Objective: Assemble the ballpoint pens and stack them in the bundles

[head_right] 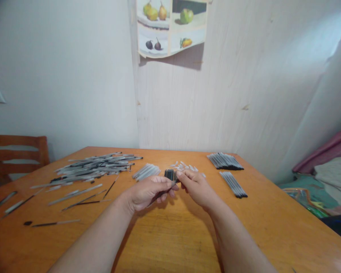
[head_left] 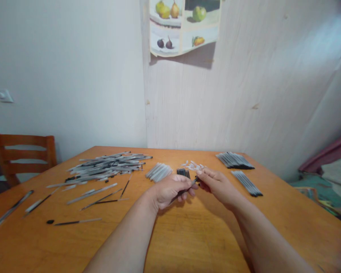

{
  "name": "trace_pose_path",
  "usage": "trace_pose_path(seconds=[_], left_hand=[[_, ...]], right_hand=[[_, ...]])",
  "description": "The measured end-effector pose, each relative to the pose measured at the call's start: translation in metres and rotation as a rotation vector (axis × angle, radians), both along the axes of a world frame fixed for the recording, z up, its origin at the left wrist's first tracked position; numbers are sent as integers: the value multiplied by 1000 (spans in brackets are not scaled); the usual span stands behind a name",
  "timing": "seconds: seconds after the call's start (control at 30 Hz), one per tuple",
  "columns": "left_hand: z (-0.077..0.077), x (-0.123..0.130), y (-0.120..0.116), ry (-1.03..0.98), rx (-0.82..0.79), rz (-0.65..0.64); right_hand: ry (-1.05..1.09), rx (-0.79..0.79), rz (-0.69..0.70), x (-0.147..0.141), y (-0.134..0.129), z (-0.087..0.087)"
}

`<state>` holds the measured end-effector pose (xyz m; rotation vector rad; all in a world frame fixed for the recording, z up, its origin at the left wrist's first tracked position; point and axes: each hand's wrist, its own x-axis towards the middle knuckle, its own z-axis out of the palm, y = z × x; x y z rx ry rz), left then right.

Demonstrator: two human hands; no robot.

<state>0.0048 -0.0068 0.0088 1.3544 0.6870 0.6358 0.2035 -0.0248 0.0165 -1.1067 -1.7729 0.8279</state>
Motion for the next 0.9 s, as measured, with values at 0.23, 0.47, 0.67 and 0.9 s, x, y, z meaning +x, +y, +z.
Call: trace_pose_path(seconds=[0.23, 0.47, 0.67, 0.9], left_hand=[[0, 0, 1, -22, 12, -1], [-1, 0, 0, 2, 11, -22], [2, 3, -4, 30, -1, -28], [2, 2, -4, 27, 10, -27]], right_hand=[[84, -39, 141, 4, -3, 3], [-80, 41, 7, 1, -2, 0], [-193, 101, 60, -3, 1, -1], [-158, 99, 127, -5, 3, -2]])
